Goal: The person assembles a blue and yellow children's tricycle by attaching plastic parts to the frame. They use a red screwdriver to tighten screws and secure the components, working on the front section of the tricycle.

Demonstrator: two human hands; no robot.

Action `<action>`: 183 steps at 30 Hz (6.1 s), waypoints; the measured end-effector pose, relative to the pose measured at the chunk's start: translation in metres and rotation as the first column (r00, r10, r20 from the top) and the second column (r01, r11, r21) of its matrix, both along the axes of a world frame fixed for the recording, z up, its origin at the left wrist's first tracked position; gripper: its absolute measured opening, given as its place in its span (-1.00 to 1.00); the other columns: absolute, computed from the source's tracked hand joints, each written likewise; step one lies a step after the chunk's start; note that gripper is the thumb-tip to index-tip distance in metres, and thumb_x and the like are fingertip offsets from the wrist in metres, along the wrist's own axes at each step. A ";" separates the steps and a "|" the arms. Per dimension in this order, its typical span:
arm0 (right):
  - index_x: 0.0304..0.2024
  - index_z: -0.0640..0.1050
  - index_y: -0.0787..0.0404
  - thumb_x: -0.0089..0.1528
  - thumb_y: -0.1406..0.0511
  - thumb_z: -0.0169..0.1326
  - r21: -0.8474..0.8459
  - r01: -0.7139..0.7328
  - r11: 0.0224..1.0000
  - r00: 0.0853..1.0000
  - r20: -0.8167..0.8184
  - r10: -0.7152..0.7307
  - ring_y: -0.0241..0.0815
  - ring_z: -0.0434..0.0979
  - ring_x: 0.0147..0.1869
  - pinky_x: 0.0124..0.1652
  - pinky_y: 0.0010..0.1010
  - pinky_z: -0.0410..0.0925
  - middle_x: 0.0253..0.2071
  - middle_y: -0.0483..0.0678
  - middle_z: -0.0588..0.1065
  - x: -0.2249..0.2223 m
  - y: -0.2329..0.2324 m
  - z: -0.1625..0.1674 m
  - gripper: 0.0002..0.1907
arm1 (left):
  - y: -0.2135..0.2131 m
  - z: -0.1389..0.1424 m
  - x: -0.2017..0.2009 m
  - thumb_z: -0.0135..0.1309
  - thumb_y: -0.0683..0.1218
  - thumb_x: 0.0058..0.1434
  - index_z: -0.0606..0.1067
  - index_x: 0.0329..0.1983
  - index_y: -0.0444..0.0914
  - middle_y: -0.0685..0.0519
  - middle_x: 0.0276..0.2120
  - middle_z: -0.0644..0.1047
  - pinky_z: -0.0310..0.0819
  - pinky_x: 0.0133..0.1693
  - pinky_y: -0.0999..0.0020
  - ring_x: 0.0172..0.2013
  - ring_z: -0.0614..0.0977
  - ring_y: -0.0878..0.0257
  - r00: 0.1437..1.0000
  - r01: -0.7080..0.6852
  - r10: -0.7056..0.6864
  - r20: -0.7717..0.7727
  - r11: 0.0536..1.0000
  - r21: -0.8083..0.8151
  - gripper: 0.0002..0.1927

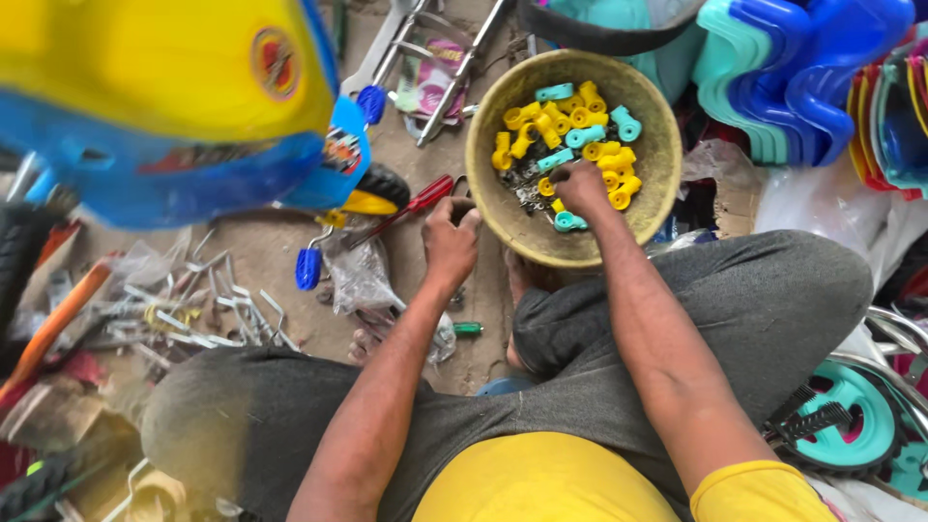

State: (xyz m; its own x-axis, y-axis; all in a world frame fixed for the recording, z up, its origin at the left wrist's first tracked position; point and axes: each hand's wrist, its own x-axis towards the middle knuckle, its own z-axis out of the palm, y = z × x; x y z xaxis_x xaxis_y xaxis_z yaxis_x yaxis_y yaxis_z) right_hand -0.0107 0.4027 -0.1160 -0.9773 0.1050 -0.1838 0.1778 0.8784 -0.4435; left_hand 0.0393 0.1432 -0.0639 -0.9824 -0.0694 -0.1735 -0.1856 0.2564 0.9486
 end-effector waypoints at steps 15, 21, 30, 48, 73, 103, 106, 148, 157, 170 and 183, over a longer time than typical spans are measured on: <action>-0.03 0.65 0.09 0.09 0.35 0.05 0.077 -0.317 0.945 0.893 0.360 0.270 0.20 0.56 0.10 0.07 -0.02 0.41 0.02 0.13 0.58 0.012 -0.012 -0.041 -0.61 | 0.032 -0.053 -0.029 0.12 -0.16 0.22 0.58 -0.03 -0.31 -0.16 -0.08 0.63 0.48 0.05 0.18 -0.01 0.65 -0.03 0.950 0.306 -0.295 0.098 0.945 -0.119 -0.74; -0.11 0.67 0.11 0.02 0.33 0.12 0.092 -0.097 0.991 0.982 0.173 0.080 0.30 0.56 -0.04 0.00 0.04 0.40 -0.13 0.24 0.56 0.015 0.006 -0.034 -0.64 | 0.035 -0.070 -0.033 0.11 -0.15 0.22 0.58 -0.03 -0.32 -0.18 -0.05 0.62 0.48 0.07 0.17 0.01 0.65 -0.05 0.950 0.306 -0.295 0.100 0.943 -0.133 -0.73; -0.23 0.67 0.10 0.21 0.24 0.15 0.174 -0.085 0.981 0.990 -0.093 0.102 0.24 0.58 -0.20 -0.20 0.05 0.43 -0.26 0.16 0.52 0.003 -0.023 -0.051 -0.85 | 0.030 -0.073 -0.041 0.15 -0.12 0.20 0.59 -0.09 -0.32 -0.16 -0.15 0.65 0.54 -0.03 0.19 -0.11 0.69 0.01 0.960 0.260 -0.247 0.128 0.960 -0.102 -0.74; -0.29 0.61 0.14 0.28 0.25 0.10 0.141 -0.013 0.990 0.996 -0.089 0.026 0.24 0.58 -0.19 -0.19 0.05 0.43 -0.26 0.09 0.57 0.007 -0.048 -0.067 -0.87 | 0.025 -0.063 -0.047 0.19 -0.10 0.18 0.60 -0.18 -0.33 -0.16 -0.22 0.64 0.54 -0.09 0.19 -0.17 0.70 -0.01 0.973 0.223 -0.215 0.080 0.968 -0.114 -0.78; 0.02 0.67 0.08 0.11 0.38 0.05 -0.260 -0.042 0.965 0.977 0.191 0.094 -0.01 0.64 0.09 0.14 -0.31 0.42 0.01 0.06 0.62 0.005 -0.033 -0.050 -0.57 | -0.016 -0.020 -0.004 0.19 -0.10 0.15 0.60 -0.17 -0.29 -0.14 -0.16 0.62 0.49 -0.05 0.13 -0.11 0.65 -0.05 0.984 0.179 -0.176 0.033 0.956 -0.231 -0.79; 0.20 0.49 0.37 0.17 0.42 0.21 -0.904 0.132 0.406 0.961 0.218 0.172 -0.24 0.63 -0.24 -0.24 -0.43 0.54 -0.20 0.01 0.59 -0.005 -0.117 0.097 -0.49 | -0.027 0.037 -0.008 0.23 -0.26 0.11 0.59 -0.02 -0.26 -0.11 -0.14 0.60 0.54 -0.08 0.18 -0.11 0.65 0.01 0.939 0.011 -0.027 -0.344 0.999 -0.050 -0.67; 0.23 0.47 0.38 0.18 0.41 0.20 -0.889 0.063 0.454 0.960 0.179 0.216 -0.22 0.61 -0.23 -0.23 -0.42 0.51 -0.20 0.04 0.59 -0.003 -0.128 0.098 -0.46 | -0.041 0.044 0.000 0.23 -0.26 0.14 0.61 -0.05 -0.25 -0.10 -0.17 0.61 0.54 -0.04 0.18 -0.11 0.65 -0.01 0.877 -0.033 -0.034 -0.479 0.991 -0.131 -0.72; -0.11 0.68 0.02 0.27 0.16 0.02 0.192 -0.625 0.757 0.761 0.368 0.535 0.17 0.58 0.07 0.04 0.02 0.42 -0.05 0.09 0.58 0.012 -0.237 0.012 -0.74 | -0.215 0.059 -0.034 0.12 -0.11 0.20 0.60 -0.32 -0.40 -0.01 -0.44 0.64 0.54 -0.38 0.36 -0.46 0.64 0.23 0.818 -0.483 0.568 0.091 0.592 0.645 -0.78; -0.02 0.63 0.15 0.20 0.21 0.12 0.046 -0.747 0.663 0.630 0.364 0.686 0.17 0.58 0.01 0.01 -0.10 0.42 -0.11 0.13 0.60 0.022 -0.187 0.144 -0.67 | -0.223 0.043 -0.041 0.19 -0.16 0.23 0.62 -0.36 -0.36 0.02 -0.49 0.60 0.56 -0.46 0.35 -0.54 0.60 0.28 0.847 -0.415 0.530 0.046 0.604 0.681 -0.86; 0.04 0.61 0.24 0.17 0.27 0.25 -0.238 -0.470 0.850 0.875 -0.004 0.483 -0.10 0.57 -0.20 -0.18 -0.29 0.41 -0.22 0.07 0.60 0.057 -0.163 0.215 -0.61 | -0.226 0.051 -0.029 0.10 -0.24 0.14 0.62 -0.29 -0.39 -0.05 -0.33 0.64 0.62 -0.32 0.33 -0.39 0.68 0.20 0.839 -0.298 0.407 -0.361 0.899 0.320 -0.86; 0.01 0.59 0.30 0.15 0.32 0.32 -0.160 -0.613 0.773 0.737 -0.469 0.487 -0.09 0.60 -0.21 -0.19 -0.32 0.45 -0.20 0.06 0.57 0.067 -0.171 0.198 -0.61 | -0.172 0.067 -0.028 0.38 -0.16 0.04 0.51 -0.11 -0.33 -0.19 -0.19 0.59 0.52 -0.11 0.01 -0.15 0.62 -0.21 0.563 -0.644 0.436 -0.702 0.764 -0.041 -0.62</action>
State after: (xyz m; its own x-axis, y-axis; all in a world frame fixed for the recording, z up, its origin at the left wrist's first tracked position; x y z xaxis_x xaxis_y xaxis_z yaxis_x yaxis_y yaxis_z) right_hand 0.0564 0.2317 0.0817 -0.8367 -0.4692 0.2824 -0.5343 0.5860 -0.6092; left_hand 0.0108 -0.0291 0.0029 -0.5981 -0.5641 0.5693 0.2224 0.5657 0.7941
